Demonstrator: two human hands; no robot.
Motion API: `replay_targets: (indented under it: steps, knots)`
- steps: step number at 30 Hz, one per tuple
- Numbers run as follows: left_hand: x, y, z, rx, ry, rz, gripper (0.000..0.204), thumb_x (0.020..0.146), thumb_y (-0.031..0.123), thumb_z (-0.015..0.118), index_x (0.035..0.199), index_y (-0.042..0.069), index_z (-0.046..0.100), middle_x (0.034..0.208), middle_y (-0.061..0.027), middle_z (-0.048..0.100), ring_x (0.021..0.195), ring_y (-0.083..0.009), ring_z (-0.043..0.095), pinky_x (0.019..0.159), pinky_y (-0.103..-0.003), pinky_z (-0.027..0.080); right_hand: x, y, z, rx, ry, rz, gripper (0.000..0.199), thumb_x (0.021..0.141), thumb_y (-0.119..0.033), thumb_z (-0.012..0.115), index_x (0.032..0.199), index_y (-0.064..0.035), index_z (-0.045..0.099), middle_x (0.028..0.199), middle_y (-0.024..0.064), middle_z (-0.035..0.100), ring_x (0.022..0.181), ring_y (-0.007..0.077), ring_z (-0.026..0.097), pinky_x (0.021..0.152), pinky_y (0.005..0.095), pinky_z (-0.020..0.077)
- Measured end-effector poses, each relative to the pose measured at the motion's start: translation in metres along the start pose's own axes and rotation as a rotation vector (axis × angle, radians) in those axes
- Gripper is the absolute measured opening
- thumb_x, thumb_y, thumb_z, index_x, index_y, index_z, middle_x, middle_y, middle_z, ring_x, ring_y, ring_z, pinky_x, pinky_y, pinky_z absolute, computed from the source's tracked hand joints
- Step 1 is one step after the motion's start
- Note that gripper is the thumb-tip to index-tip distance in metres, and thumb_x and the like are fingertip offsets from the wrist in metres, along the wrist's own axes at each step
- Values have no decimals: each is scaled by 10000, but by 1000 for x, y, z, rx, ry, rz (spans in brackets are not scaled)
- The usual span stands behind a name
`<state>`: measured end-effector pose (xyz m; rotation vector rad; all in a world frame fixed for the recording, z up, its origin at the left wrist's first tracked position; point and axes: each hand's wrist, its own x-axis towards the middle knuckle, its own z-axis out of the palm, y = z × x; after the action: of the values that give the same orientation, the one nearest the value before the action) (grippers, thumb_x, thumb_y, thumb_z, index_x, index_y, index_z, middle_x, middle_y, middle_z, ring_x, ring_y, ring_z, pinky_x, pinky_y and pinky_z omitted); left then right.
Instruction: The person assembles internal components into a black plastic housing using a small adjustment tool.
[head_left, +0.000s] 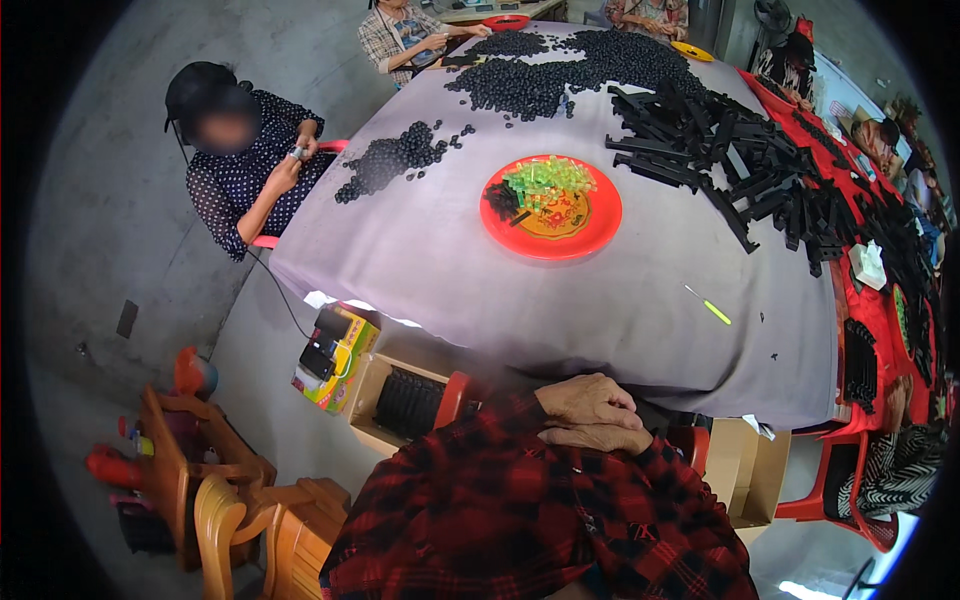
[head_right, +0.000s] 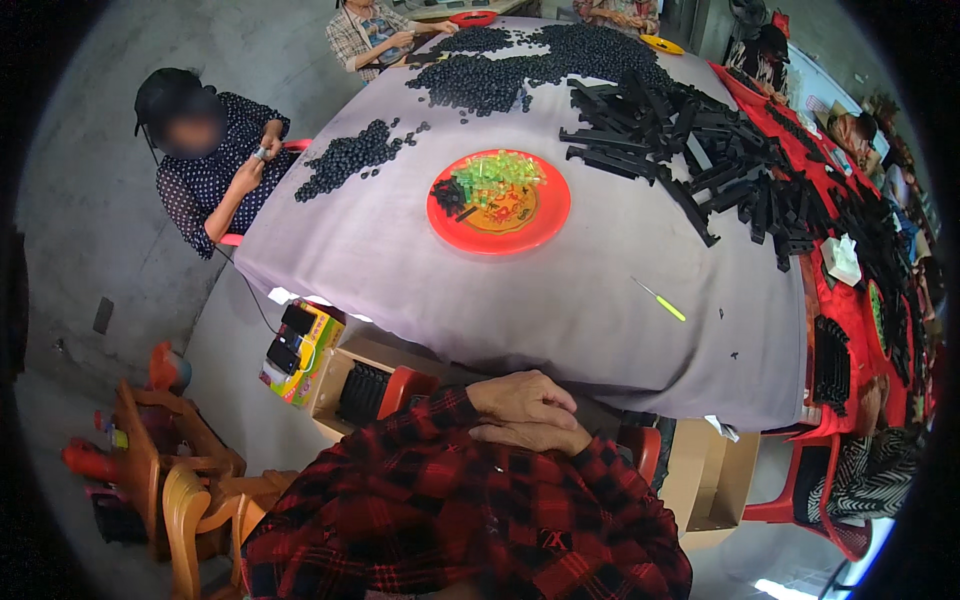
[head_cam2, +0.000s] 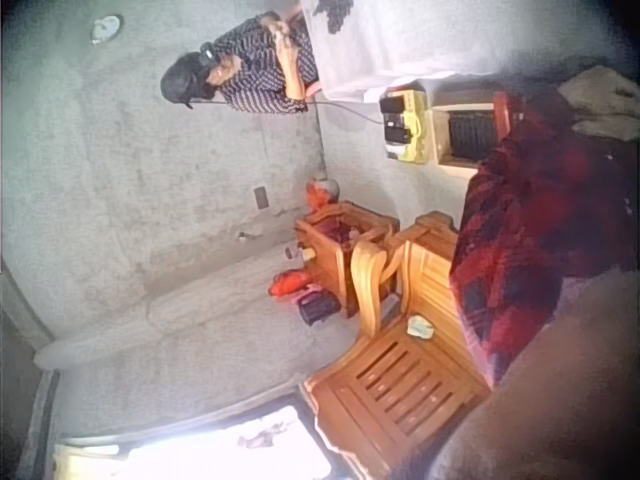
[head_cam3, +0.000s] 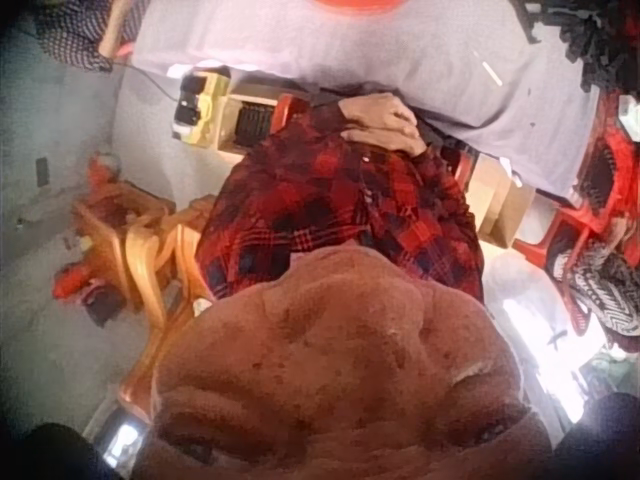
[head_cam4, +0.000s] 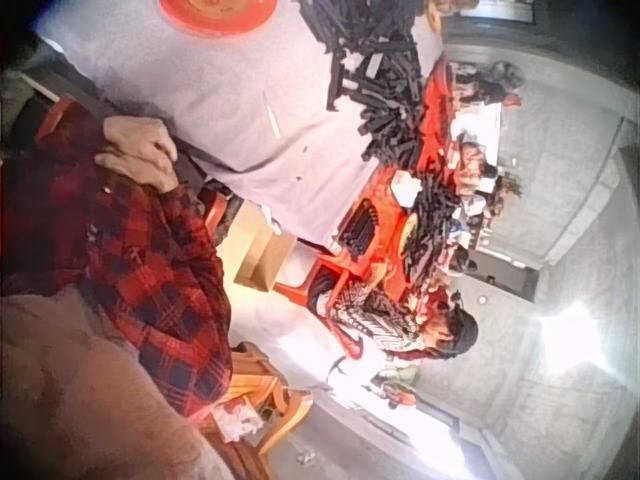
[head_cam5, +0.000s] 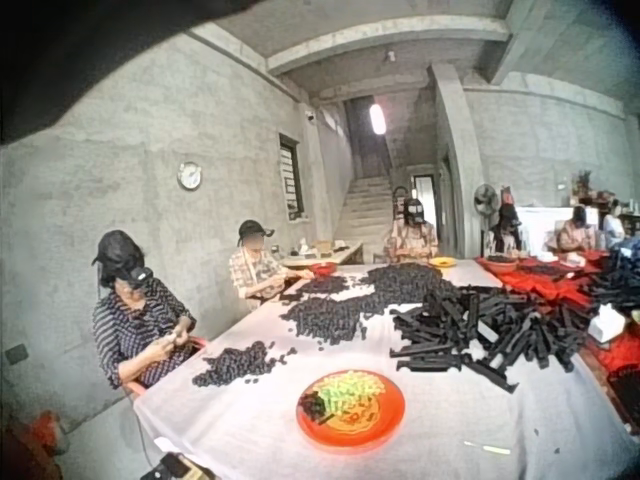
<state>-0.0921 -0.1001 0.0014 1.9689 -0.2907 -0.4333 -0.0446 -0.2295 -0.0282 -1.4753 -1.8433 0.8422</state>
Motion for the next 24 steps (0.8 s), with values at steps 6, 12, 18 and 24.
replay_targets:
  steps: [6,12,18,24]
  knots:
    - [-1,7,-2,15,48,-30,550,920,521,612,1077,10,739,931,-227,739,870,-368,711,814,-409,537,5,1,-7,133,-30,119,378,1038,-333,584,1298,-62,635,1222,110,669,1123,230,618,983,339,502]
    - [2,2,-3,186,111,-155,551,932,525,593,1080,18,748,948,-228,739,891,-388,706,830,-413,536,-1,5,-5,232,-48,215,382,1048,-335,575,1312,-64,630,1231,108,666,1125,227,617,990,337,499]
    - [3,-8,-1,-222,-83,35,538,956,422,626,1303,11,653,1233,-193,710,1124,-282,676,999,-371,491,0,9,-5,239,-69,223,387,1054,-339,566,1321,-66,624,1243,105,663,1131,222,613,996,336,495]
    - [-1,-1,-9,-200,-212,-3,622,894,426,712,1350,13,621,1282,-187,684,1163,-265,647,1031,-384,482,1,11,0,251,-89,227,391,1059,-343,557,1331,-68,619,1255,101,659,1138,216,608,1002,336,491]
